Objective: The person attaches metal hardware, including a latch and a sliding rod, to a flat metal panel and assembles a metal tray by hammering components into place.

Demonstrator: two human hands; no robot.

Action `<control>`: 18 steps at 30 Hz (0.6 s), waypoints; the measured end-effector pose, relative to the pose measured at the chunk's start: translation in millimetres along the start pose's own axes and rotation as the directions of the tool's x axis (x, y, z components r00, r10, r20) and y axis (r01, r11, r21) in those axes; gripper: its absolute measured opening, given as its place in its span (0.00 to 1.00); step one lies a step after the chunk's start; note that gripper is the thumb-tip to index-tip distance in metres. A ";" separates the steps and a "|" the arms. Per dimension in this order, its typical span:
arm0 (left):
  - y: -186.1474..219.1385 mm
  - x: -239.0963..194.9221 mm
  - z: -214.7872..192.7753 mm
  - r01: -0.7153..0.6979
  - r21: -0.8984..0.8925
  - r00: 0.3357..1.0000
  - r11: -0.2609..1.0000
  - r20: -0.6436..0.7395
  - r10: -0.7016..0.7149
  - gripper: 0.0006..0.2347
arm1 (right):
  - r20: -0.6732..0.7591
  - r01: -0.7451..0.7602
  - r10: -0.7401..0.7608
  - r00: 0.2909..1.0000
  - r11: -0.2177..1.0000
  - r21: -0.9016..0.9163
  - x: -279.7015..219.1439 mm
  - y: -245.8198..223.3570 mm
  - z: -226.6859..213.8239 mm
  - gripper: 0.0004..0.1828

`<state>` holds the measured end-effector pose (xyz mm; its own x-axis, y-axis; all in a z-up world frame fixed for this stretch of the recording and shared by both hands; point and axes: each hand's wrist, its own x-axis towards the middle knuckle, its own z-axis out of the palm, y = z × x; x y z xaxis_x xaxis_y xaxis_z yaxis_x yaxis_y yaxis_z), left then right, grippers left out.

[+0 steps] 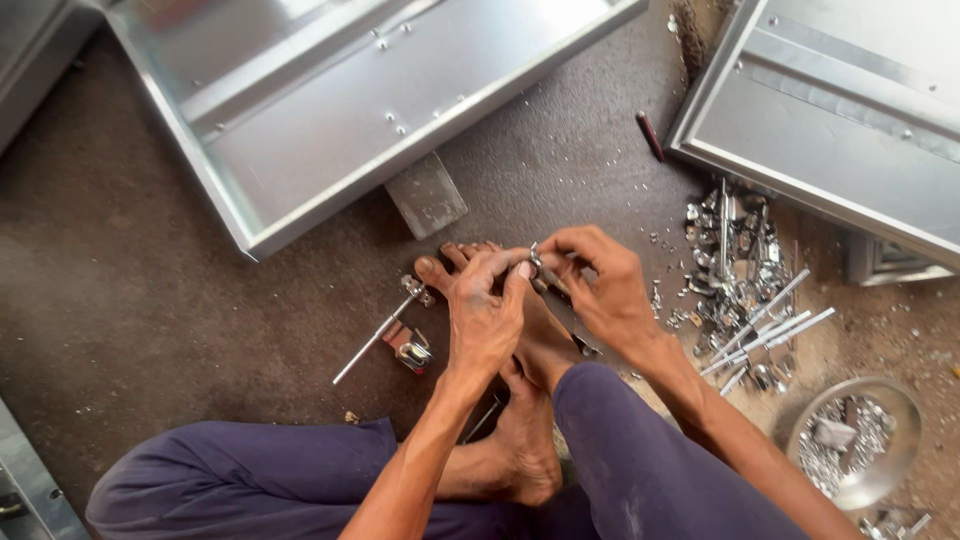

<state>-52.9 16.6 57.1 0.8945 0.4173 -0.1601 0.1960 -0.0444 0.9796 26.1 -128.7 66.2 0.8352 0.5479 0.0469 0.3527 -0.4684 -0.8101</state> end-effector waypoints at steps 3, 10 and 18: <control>7.1 -0.8 -3.8 0.056 0.017 0.998 0.998 0.015 -0.056 0.08 | -0.010 0.099 -0.100 0.995 0.994 -0.050 -3.8 -2.4 4.9 0.07; 9.6 -4.6 -2.0 -0.121 0.100 0.993 0.988 -0.001 0.122 0.08 | -0.025 0.133 -0.138 0.990 0.979 -0.156 -10.3 -3.6 5.4 0.04; 24.5 28.7 -42.8 -0.207 0.319 0.978 0.925 0.072 0.194 0.08 | 0.104 -0.353 0.344 0.933 0.823 0.445 -1.3 -9.1 0.5 0.16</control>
<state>-39.6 66.3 81.7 0.9423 0.3340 0.0246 0.1244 -0.4172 0.9002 21.6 -124.8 73.2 0.8569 0.4222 -0.2956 -0.1921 -0.2705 -0.9434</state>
